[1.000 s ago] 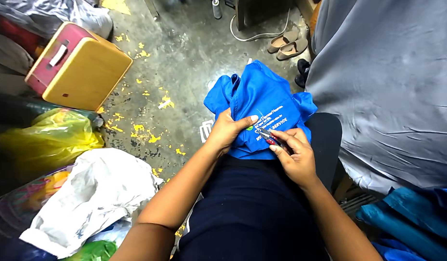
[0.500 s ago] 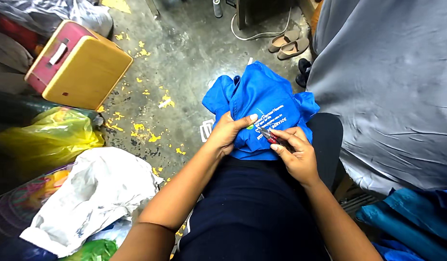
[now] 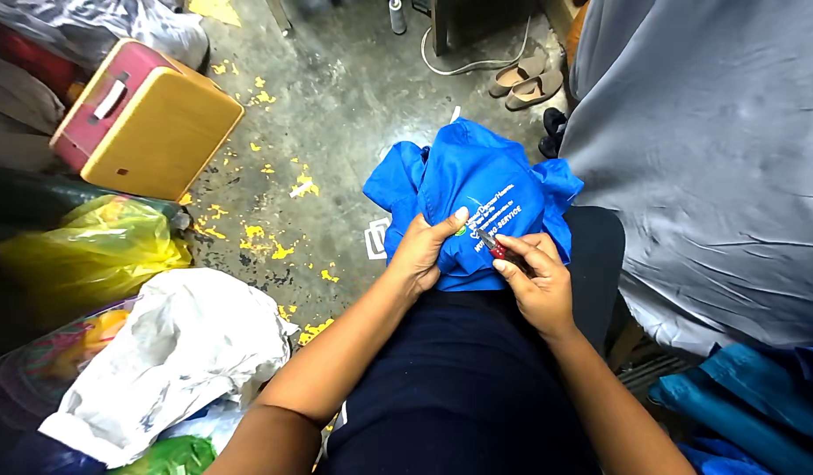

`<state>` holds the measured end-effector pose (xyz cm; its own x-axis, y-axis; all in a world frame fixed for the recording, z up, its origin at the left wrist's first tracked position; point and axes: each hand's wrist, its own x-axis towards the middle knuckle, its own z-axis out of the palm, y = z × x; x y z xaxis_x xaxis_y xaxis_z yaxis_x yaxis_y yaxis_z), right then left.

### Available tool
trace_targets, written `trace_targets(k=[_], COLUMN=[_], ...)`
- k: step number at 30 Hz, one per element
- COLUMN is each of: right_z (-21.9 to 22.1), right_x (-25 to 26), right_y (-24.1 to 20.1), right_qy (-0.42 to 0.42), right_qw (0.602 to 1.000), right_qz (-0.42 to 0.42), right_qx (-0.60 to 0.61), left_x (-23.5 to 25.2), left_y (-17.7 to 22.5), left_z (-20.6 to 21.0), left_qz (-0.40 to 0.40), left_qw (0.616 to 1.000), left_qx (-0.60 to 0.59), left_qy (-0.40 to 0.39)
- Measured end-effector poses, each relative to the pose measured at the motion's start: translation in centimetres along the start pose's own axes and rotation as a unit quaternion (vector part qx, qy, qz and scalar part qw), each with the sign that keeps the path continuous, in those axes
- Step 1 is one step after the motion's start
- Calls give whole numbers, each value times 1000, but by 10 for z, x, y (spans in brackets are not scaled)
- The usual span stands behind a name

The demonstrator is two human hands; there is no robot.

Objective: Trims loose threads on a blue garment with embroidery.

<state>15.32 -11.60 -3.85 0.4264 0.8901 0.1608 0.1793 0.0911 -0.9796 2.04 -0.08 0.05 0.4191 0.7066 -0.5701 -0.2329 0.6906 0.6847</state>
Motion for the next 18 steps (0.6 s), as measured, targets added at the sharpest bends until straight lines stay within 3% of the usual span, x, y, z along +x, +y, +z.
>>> trace_targets(k=[6,12,18], right_z=[-3,-12,-14], right_x=[1,4,2], right_y=[3,-10,-7], right_qy=[-4,-40,-25], right_qw=[1000,997,999], right_qz=[-19,32,27], right_qx=[-21,54,-33], left_x=[-1,-1,0], left_y=[-4,1,0], left_z=[3,1,1], left_qz=[1,11,42], left_qw=[1000,1000,996], left_qx=[-8,6,83], left_qy=[20,11,-4])
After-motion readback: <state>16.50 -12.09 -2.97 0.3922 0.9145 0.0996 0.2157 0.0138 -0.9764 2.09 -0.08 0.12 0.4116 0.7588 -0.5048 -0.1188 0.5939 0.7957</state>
